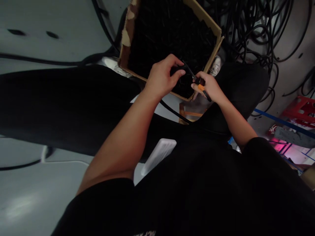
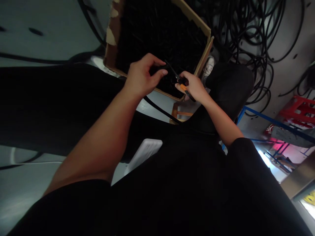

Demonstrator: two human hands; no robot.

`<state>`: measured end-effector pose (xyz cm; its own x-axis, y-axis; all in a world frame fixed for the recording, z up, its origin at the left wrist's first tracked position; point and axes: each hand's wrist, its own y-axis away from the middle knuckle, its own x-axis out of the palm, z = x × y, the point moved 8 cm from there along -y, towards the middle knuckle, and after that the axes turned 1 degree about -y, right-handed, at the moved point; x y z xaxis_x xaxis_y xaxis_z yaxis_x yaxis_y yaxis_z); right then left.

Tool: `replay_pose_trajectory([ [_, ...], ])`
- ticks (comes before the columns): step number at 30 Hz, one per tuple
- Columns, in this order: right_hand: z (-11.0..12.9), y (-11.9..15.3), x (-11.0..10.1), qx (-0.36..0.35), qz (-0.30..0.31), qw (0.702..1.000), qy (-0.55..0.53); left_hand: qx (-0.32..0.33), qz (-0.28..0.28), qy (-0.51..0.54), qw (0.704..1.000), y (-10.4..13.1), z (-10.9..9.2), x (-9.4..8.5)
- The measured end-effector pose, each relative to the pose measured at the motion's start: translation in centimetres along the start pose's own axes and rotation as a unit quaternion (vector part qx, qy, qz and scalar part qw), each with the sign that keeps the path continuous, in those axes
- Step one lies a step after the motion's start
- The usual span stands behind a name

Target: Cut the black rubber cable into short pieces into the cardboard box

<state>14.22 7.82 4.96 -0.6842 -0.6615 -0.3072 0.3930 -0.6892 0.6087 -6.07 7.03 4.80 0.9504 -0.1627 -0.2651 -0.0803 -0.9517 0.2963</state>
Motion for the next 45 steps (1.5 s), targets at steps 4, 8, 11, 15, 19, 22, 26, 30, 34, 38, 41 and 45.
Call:
replay_pose_trajectory([
  [4,0.3,0.2,-0.1,0.006,-0.014,0.999,-0.050,0.006,0.010,0.047,0.999,-0.8,0.5,-0.4],
  [8,0.5,0.1,-0.1,-0.020,0.003,0.998,-0.058,-0.023,0.041,0.082,0.996,-1.2,1.7,0.1],
  [11,0.6,0.1,0.4,-0.043,0.035,0.998,-0.034,-0.044,0.040,0.085,0.995,-1.2,2.4,0.4],
  [15,0.5,-0.1,1.0,-0.049,0.052,0.997,-0.033,-0.045,0.038,0.047,0.997,-1.1,2.0,0.6],
  [19,1.0,-0.5,0.8,-0.071,0.035,0.997,-0.012,-0.049,0.035,0.033,0.998,-0.6,0.6,0.7],
  [22,1.5,-0.5,0.7,-0.064,0.041,0.997,0.006,-0.042,0.018,0.017,0.999,-0.3,-0.2,0.4],
  [26,2.4,-0.3,0.7,-0.057,0.040,0.997,0.031,-0.040,0.008,0.012,0.999,-0.3,0.0,0.5],
  [30,2.1,-0.7,0.2,-0.046,0.011,0.997,0.066,-0.055,-0.021,0.008,0.998,-0.4,1.0,0.3],
  [34,0.8,-1.3,-0.5,-0.035,-0.017,0.997,0.064,-0.045,-0.002,-0.010,0.999,-0.4,1.4,0.3],
  [38,-0.4,-1.0,0.1,-0.008,0.016,1.000,0.026,-0.059,0.030,-0.020,0.998,-0.4,1.8,0.4],
  [41,-0.3,-0.6,0.7,-0.010,0.048,0.999,-0.002,-0.081,-0.004,-0.056,0.995,-0.5,2.1,-0.3],
  [45,0.6,-0.8,0.6,-0.055,0.035,0.998,0.026,-0.093,-0.003,-0.066,0.993,-0.6,2.6,-0.1],
])
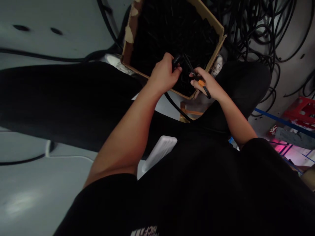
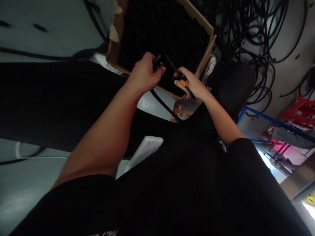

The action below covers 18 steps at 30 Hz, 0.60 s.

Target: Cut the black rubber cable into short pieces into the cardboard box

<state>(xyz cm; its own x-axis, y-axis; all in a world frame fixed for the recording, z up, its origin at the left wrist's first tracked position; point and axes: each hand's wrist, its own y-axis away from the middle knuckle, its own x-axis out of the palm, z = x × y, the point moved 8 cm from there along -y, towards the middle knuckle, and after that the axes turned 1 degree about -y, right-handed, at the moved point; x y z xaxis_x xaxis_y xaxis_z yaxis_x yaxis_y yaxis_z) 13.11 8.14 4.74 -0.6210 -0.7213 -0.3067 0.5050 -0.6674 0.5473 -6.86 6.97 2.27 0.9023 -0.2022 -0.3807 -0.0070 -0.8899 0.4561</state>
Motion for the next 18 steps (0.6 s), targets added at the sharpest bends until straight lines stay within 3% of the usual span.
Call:
replay_pose_trajectory([
  [8,-0.1,-0.6,0.1,-0.030,-0.017,0.991,0.128,0.040,0.056,0.016,0.997,-0.7,1.0,2.0],
  [14,0.2,-0.1,-0.9,-0.001,-0.040,0.998,0.046,0.041,0.036,0.015,0.998,-0.2,-0.3,0.5],
  [18,0.4,0.1,-0.4,0.001,-0.026,1.000,0.002,0.060,0.006,-0.009,0.998,0.1,-1.3,-0.3],
])
